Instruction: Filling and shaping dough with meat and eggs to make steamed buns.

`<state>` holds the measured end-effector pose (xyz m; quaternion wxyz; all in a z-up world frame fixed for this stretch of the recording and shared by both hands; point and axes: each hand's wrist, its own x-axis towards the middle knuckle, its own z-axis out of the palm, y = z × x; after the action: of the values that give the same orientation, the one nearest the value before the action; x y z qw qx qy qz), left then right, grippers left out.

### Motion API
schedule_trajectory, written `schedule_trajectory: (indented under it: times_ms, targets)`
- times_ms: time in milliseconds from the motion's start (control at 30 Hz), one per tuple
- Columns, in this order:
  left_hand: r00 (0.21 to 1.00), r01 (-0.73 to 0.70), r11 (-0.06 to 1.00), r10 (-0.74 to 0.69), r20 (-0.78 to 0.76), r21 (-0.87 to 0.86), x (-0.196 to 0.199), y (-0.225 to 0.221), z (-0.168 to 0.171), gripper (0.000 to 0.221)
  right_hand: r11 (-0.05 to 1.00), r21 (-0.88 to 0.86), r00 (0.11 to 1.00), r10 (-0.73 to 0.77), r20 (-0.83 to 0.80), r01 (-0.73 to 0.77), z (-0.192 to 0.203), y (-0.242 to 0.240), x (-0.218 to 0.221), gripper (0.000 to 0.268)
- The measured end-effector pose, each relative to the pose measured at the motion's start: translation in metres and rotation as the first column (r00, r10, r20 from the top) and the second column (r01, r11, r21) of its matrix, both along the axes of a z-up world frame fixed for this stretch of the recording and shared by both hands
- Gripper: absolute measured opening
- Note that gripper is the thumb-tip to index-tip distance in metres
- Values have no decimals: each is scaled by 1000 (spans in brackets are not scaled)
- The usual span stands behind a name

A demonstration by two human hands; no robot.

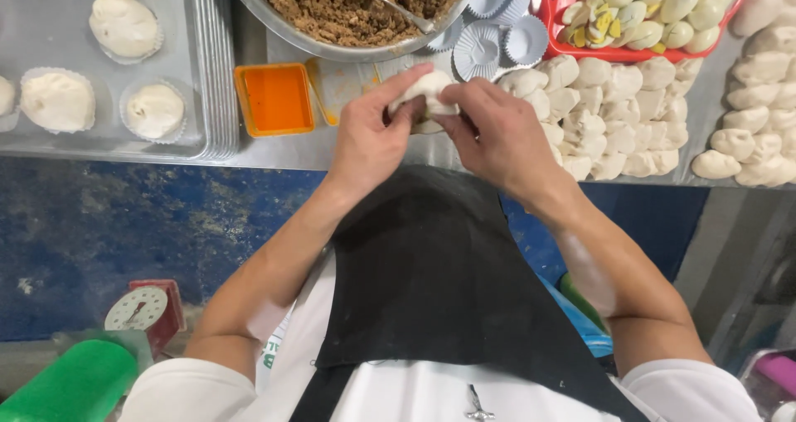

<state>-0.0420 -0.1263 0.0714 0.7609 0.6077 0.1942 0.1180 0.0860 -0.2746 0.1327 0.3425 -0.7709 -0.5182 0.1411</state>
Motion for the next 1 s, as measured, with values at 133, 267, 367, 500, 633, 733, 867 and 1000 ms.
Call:
schedule_trajectory:
  times_ms: [133,267,367,500,633,733,867,1000]
  targets:
    - [1000,-5,954,10,-14,301,7,2,22,43,998,-56,998,-27,-57,24,5,3,0,32]
    - [999,-25,997,28,-35,73,9,4,6,40,999,-29,999,-28,31,29,-8,-3,5,21]
    - [999,11,993,-17,-43,-120,9,7,9,41,984,-135,993,-120,-16,116,-4,-4,3,21]
    - [994,65,998,-64,-84,11,13,9,29,48,986,-104,979,-143,-145,129,6,-2,6,44]
    - [985,160,943,-135,-104,292,19,6,39,50,991,-103,993,-94,-73,87,-6,-10,13,33]
    - [990,142,894,-131,-56,424,21,6,42,52,991,-78,984,-121,-130,111,-11,-17,15,32]
    - [988,-60,873,-19,155,485,17,2,48,56,981,8,789,-149,-596,192,4,-19,21,16]
    - [965,-113,921,12,261,373,20,-8,50,58,970,85,375,-6,-927,226,21,-13,15,16]
